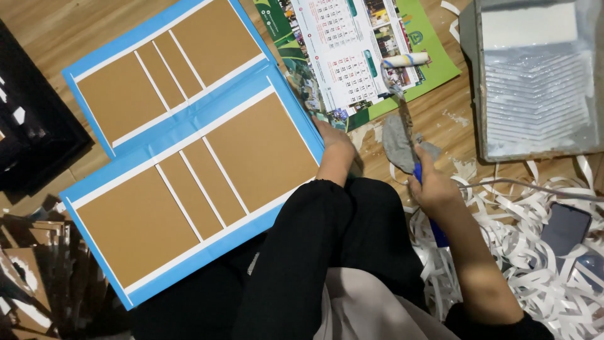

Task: Assembling folders by applying adhesive to covers and attaching paper liners, then smoothing them out.

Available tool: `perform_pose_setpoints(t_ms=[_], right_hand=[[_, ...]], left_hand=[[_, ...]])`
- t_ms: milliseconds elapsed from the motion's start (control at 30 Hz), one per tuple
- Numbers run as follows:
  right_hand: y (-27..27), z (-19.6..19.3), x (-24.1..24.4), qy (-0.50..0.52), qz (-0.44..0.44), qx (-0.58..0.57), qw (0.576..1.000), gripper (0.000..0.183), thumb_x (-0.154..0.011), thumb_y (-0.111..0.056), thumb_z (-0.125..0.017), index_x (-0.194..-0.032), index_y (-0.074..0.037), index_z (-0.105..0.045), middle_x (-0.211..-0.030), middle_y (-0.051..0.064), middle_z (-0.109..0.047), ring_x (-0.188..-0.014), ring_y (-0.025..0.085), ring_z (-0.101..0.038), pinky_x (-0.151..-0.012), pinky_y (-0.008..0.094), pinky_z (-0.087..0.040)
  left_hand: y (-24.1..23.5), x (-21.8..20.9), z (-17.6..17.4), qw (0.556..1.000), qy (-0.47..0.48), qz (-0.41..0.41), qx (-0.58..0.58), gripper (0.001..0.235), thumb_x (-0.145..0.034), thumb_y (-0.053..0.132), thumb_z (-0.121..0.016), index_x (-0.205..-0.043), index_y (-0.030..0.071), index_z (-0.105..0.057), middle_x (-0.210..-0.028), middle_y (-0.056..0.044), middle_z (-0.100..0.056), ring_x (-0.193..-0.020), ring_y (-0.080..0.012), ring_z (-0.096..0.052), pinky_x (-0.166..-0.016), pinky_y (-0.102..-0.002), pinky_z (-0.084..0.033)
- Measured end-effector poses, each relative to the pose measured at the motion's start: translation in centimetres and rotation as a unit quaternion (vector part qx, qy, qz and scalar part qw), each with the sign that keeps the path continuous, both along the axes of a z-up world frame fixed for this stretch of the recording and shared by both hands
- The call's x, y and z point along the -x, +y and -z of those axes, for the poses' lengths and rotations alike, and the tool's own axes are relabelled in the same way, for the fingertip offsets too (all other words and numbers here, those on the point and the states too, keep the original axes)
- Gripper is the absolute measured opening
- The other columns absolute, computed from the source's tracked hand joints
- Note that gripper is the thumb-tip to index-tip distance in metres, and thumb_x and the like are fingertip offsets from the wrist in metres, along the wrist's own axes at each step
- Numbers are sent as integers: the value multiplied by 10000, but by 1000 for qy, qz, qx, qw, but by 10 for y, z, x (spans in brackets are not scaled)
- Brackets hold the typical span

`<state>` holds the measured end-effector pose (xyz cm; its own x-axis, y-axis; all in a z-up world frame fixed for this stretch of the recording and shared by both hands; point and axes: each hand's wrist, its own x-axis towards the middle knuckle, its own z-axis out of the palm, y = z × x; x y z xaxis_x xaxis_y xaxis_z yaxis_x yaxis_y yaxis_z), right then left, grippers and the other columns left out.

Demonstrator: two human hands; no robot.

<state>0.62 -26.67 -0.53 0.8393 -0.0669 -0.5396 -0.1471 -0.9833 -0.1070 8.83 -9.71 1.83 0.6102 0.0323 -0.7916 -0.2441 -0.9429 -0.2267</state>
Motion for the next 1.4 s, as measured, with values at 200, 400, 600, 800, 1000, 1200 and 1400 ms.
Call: perform_pose_setpoints(t_ms=[200, 400, 600, 800, 1000, 1200, 1400], right_hand=[[14, -75, 27, 54, 79, -103, 990, 625, -829, -366, -452, -1400, -336, -198, -819, 265, -640, -886, 420, -614, -830, 491, -452], [42, -124, 9, 28, 66, -167, 983, 631, -831, -250, -452, -1415, -272, -212, -747, 193, -604, -600, 332, -605, -614, 384, -447], [74, -54, -42, 23, -45, -90, 995, 580, -880, -273, -410, -1418, -238, -197, -1027, 281, -581, -1031, 403, -549, -883, 494, -419], [110, -12, -131, -67, -66, -102, 990, 581, -861, -205, -472, -1394, -213, -241, -1009, 290, -581, -985, 436, -559, -833, 525, -424], [99, -75, -88, 16, -67, -85, 994, 601, -848, -197, -457, -1404, -199, -229, -1086, 304, -553, -1042, 459, -520, -879, 534, -401], [77, -95, -47, 96, -63, -53, 992, 647, -827, -174, -480, -1407, -185, -194, -1132, 309, -542, -1112, 459, -481, -950, 522, -369], [113, -19, -137, -20, -114, -93, 989, 631, -821, -222, -522, -1391, -247, -250, -1080, 253, -566, -1044, 410, -533, -877, 498, -421]], left_hand=[[0, 0, -12, 1000, 19, -8, 5, 443, -958, 242, -170, -1381, 171, -282, -1430, -33, -288, -1332, -351, -157, -1015, -671, 27], [2, 8, -31, 1000, 22, -6, 4, 442, -962, 203, -145, -1388, 157, -254, -1442, -47, -257, -1333, -357, -147, -1005, -683, 15], [3, 4, -30, 1000, 24, -9, -2, 447, -959, 177, -124, -1390, 152, -240, -1447, -51, -242, -1333, -358, -143, -995, -701, 11], [1, 3, -18, 1000, 18, -18, 5, 438, -964, 172, -117, -1387, 148, -229, -1449, -42, -231, -1335, -360, -111, -987, -705, 28], [1, -8, 16, 999, 25, -25, 7, 437, -972, 176, -115, -1393, 151, -228, -1455, -32, -231, -1344, -335, -116, -1008, -678, 48], [3, -3, 2, 1000, 22, 5, -5, 442, -964, 200, -120, -1384, 148, -247, -1448, -48, -234, -1335, -338, -149, -999, -701, 10], [0, -6, 30, 998, 6, 37, -49, 443, -970, 260, -163, -1396, 151, -218, -1460, -104, -178, -1335, -370, -101, -988, -726, 11]])
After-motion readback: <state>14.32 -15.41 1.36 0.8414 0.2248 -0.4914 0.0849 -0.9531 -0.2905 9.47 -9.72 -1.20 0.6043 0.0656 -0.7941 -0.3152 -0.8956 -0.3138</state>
